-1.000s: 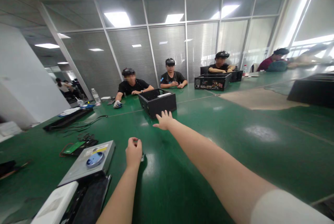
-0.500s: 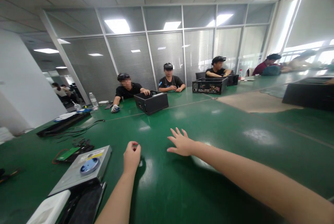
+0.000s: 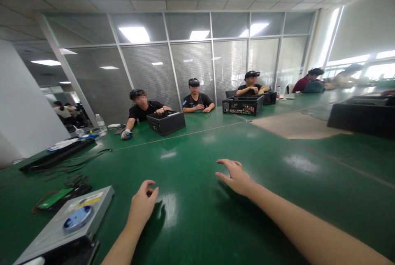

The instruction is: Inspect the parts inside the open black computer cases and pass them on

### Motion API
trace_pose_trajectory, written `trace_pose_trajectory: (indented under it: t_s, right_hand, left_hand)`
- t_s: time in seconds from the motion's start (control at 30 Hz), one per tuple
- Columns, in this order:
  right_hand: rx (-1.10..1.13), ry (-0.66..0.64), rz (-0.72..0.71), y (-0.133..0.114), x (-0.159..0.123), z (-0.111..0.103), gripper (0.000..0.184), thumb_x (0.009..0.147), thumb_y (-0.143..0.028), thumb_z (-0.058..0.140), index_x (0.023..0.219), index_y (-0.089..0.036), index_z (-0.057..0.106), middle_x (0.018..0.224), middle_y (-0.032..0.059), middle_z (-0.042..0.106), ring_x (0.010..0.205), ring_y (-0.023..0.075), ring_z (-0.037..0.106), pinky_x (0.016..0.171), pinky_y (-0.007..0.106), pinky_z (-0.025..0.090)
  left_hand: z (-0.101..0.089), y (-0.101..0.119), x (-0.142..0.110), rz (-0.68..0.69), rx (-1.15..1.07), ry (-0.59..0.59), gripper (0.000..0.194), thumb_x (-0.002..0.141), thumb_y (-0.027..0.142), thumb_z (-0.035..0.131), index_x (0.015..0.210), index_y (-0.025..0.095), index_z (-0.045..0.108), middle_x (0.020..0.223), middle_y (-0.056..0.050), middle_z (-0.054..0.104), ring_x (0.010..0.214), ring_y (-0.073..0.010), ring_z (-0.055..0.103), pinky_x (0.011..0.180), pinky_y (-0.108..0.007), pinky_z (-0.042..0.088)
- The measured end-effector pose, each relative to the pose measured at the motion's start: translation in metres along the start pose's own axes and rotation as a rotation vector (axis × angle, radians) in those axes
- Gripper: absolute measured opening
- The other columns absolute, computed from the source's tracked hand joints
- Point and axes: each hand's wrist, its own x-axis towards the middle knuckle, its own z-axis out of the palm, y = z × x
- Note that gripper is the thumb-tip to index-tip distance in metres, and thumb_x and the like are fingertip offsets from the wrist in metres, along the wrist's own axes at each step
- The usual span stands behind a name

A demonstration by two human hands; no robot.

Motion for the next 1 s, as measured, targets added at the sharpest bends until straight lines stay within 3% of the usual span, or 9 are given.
trace_pose_trajectory:
  t_s: [0.3, 0.47, 0.6, 0.77, 0.9, 1.0]
  right_hand:
    - [0.053, -0.032, -0.031, -0.016, -0.009, -0.008, 0.042, 0.09, -0.043, 0.061, 0.127, -0.025, 0.056, 0.134, 0.0089, 0.061, 0.129, 0.0227, 0.051, 0.11, 0.046, 0.024]
    - [-0.048, -0.021, -0.08, -0.021, -0.007, -0.007, 0.042, 0.086, -0.039, 0.067, 0.124, -0.023, 0.059, 0.136, 0.0115, 0.059, 0.132, 0.0236, 0.049, 0.111, 0.047, 0.022]
    - [-0.15, 0.053, -0.125, -0.039, -0.008, -0.018, 0.042, 0.086, -0.037, 0.066, 0.124, -0.022, 0.058, 0.138, 0.0113, 0.058, 0.131, 0.0224, 0.048, 0.111, 0.045, 0.023]
    - [-0.398, 0.183, -0.008, -0.041, 0.019, -0.06, 0.048, 0.089, -0.047, 0.059, 0.128, -0.02, 0.055, 0.136, 0.0129, 0.059, 0.124, 0.0257, 0.052, 0.104, 0.043, 0.033]
    - [-0.523, 0.21, 0.148, 0.002, 0.06, -0.115, 0.06, 0.088, -0.052, 0.059, 0.129, -0.009, 0.054, 0.133, 0.0236, 0.056, 0.126, 0.0372, 0.048, 0.104, 0.053, 0.031]
    - [-0.613, 0.074, 0.253, 0.04, 0.078, -0.158, 0.067, 0.083, -0.056, 0.067, 0.131, -0.011, 0.056, 0.136, 0.0229, 0.055, 0.128, 0.0364, 0.047, 0.107, 0.05, 0.032]
  left_hand:
    - [0.006, 0.008, 0.003, 0.017, -0.017, -0.087, 0.033, 0.084, 0.051, 0.051, 0.104, 0.024, 0.053, 0.068, 0.005, 0.062, 0.054, -0.0175, 0.062, 0.062, -0.029, 0.045]
    - [0.001, 0.01, 0.0, 0.02, -0.012, -0.104, 0.035, 0.084, 0.052, 0.05, 0.104, 0.024, 0.053, 0.068, 0.005, 0.062, 0.054, -0.0173, 0.062, 0.062, -0.029, 0.045]
    - [0.001, 0.008, 0.006, 0.002, -0.02, -0.121, 0.037, 0.081, 0.054, 0.05, 0.103, 0.024, 0.054, 0.067, 0.004, 0.063, 0.053, -0.018, 0.062, 0.061, -0.029, 0.045]
    - [0.006, 0.004, 0.011, 0.009, -0.004, -0.146, 0.037, 0.083, 0.054, 0.049, 0.104, 0.024, 0.055, 0.069, 0.003, 0.065, 0.057, -0.0184, 0.063, 0.062, -0.029, 0.044]
    - [0.008, 0.001, 0.011, 0.042, 0.017, -0.171, 0.037, 0.084, 0.054, 0.049, 0.105, 0.024, 0.056, 0.07, 0.003, 0.066, 0.065, -0.0199, 0.065, 0.065, -0.029, 0.044]
    - [0.008, 0.002, 0.011, 0.034, 0.039, -0.205, 0.037, 0.085, 0.054, 0.048, 0.106, 0.025, 0.057, 0.072, 0.002, 0.066, 0.068, -0.0205, 0.065, 0.066, -0.03, 0.043]
